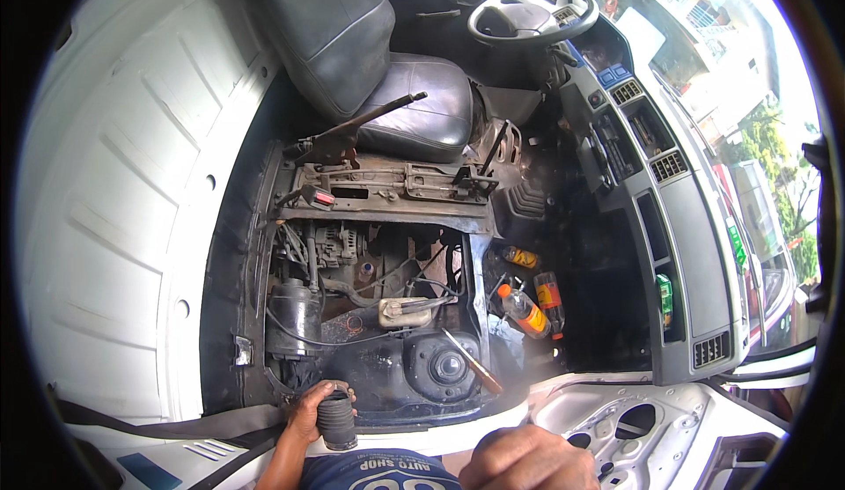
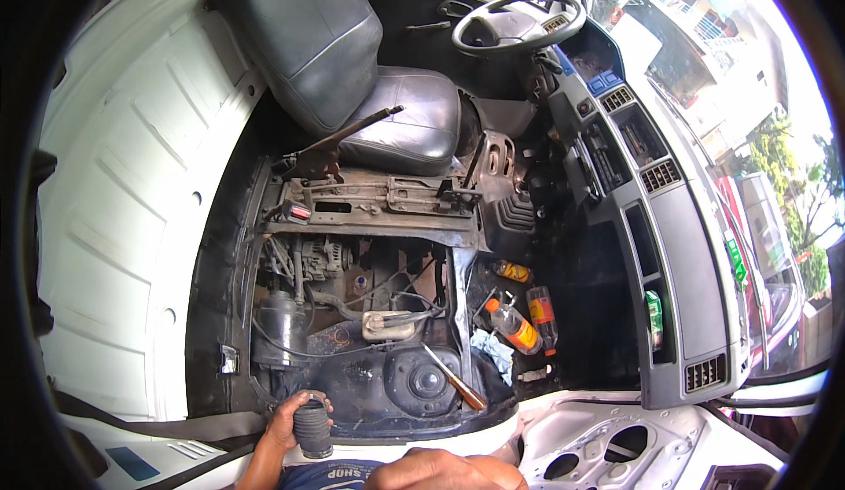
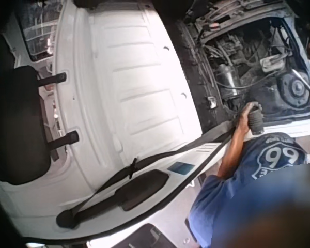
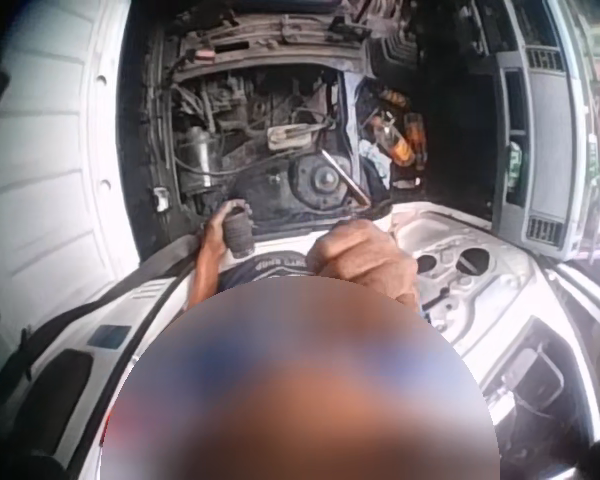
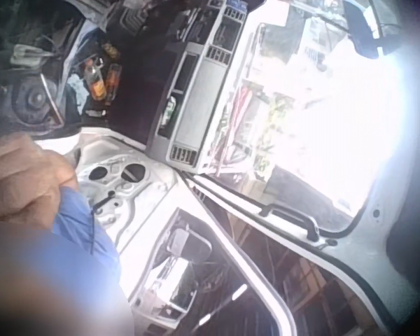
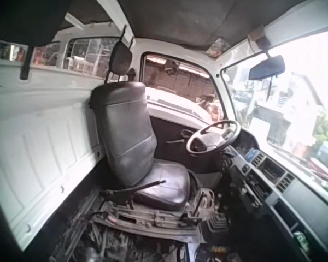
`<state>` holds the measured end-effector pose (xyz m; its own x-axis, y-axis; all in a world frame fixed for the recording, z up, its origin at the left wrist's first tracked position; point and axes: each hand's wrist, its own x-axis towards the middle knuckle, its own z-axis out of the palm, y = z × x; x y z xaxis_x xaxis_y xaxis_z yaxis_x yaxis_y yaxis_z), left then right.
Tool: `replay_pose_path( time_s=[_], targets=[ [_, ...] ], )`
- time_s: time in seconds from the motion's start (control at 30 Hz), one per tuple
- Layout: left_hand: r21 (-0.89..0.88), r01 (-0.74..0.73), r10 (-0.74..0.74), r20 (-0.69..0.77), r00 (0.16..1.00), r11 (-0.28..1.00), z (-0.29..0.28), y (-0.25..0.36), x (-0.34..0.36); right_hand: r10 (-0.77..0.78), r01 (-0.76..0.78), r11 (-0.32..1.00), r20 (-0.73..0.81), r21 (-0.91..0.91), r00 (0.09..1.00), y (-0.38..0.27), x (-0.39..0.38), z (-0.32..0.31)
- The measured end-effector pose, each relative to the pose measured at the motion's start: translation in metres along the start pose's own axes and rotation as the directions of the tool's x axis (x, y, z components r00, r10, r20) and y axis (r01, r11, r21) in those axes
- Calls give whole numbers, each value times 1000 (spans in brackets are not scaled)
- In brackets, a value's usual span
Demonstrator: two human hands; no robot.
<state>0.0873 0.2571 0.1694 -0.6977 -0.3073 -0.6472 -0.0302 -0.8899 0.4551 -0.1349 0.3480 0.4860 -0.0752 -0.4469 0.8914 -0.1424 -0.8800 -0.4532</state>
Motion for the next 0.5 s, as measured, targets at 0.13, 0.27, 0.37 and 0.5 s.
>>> replay_pose_path(
  time_s=[0.13,0.27,0.37,0.5],
  targets=[
    [-12,5,-5,-12,1000,1000,-3,-1,4,-60,60,998,-44,-2,997,13,5,0],
    [-13,51,-51,-52,997,999,-7,-3,10,-144,145,989,-92,2,985,37,-12,-7],
    [-25,76,-77,-51,996,997,-8,-6,13,-142,127,988,-203,-84,969,60,-36,-6],
    [-64,91,-95,-57,994,994,-10,-8,18,497,-461,644,-124,-611,859,88,-82,-34]
  ],
)
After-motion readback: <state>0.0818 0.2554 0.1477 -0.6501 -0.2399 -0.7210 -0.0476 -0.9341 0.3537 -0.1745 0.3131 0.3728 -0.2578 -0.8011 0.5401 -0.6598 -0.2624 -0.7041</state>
